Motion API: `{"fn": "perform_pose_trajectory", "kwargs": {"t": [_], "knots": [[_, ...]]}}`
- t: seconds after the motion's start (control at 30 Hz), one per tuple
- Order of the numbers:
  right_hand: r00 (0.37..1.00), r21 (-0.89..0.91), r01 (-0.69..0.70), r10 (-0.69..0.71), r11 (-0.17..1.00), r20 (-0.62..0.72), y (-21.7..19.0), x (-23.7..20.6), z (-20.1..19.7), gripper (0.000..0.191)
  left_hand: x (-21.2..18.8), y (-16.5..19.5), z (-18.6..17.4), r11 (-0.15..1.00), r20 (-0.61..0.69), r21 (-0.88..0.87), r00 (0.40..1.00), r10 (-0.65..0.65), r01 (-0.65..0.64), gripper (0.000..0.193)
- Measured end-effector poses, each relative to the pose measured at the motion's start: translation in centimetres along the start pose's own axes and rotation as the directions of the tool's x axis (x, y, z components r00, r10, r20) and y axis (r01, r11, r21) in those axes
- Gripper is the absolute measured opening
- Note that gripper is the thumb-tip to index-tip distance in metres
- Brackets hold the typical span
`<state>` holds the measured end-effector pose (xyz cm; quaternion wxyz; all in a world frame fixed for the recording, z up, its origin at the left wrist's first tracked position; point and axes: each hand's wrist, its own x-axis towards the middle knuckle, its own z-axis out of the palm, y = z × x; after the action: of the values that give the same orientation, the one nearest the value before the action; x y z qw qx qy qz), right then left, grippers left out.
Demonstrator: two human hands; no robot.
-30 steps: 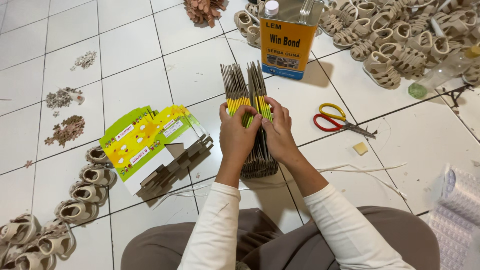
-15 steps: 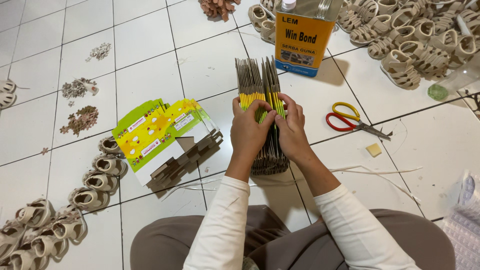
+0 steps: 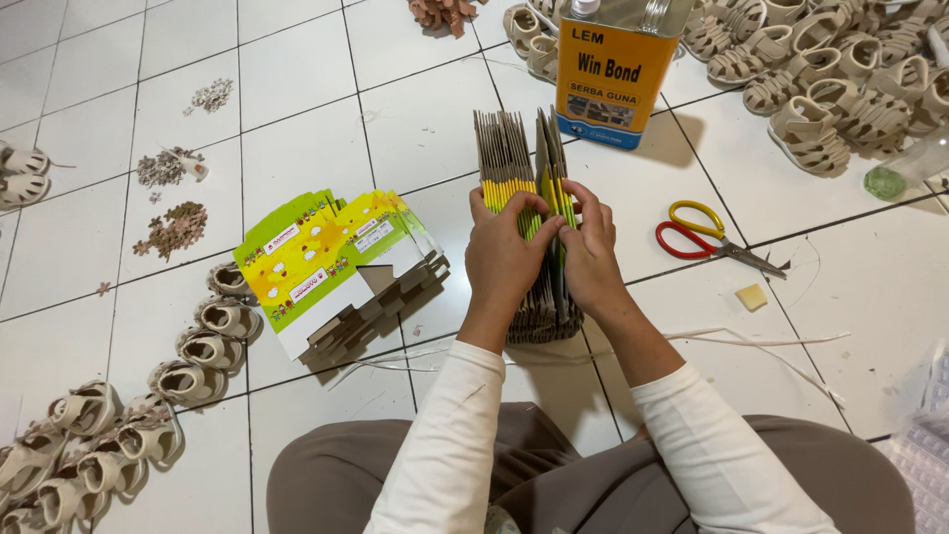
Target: The person gathers flat cardboard shoe boxes, stacks them, and ties the stacks together with white string. The person also moves a tool tray and a glue container aside to clear the workspace.
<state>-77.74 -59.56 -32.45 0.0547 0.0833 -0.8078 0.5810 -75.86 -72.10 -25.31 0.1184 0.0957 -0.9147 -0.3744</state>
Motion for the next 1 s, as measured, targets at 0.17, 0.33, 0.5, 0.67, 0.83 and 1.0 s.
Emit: {"fn": "perform_pose_trajectory", "kwargs": {"t": [0.17, 0.33, 0.5, 0.67, 0.83, 1.0], "knots": [[1.000, 0.014, 0.004, -0.004, 1.000, 0.002, -0.20, -0.04, 0.14, 0.056, 0.04, -0.25, 0.35, 1.000, -0.054, -0.019, 0.998, 0.008, -0.009, 0.035], [0.999, 0.012, 0.037, -0.037, 0.999, 0.009, -0.40, -0.22, 0.58, 0.056, -0.16, -0.64, 0.27, 0.998, -0.038, -0.024, 0.997, 0.060, -0.061, 0.019], [1.000, 0.014, 0.022, -0.021, 1.000, -0.012, -0.39, -0.30, 0.26, 0.054, -0.09, -0.38, -0.06, 0.999, -0.025, -0.006, 0.998, 0.052, -0.052, 0.027], [1.000, 0.059, 0.010, -0.009, 0.998, -0.017, -0.38, -0.24, 0.10, 0.053, -0.05, 0.07, -0.19, 1.000, 0.000, 0.013, 1.000, -0.015, 0.015, 0.028], [1.000, 0.109, -0.002, 0.004, 0.994, -0.016, -0.46, -0.34, 0.07, 0.057, 0.38, -0.11, 0.07, 0.999, 0.001, -0.028, 1.000, -0.032, 0.032, 0.024], [1.000, 0.096, 0.020, -0.020, 0.995, -0.009, -0.61, -0.58, 0.50, 0.056, 0.45, -0.57, 0.74, 0.998, -0.024, -0.062, 0.999, -0.030, 0.029, 0.030]]}}
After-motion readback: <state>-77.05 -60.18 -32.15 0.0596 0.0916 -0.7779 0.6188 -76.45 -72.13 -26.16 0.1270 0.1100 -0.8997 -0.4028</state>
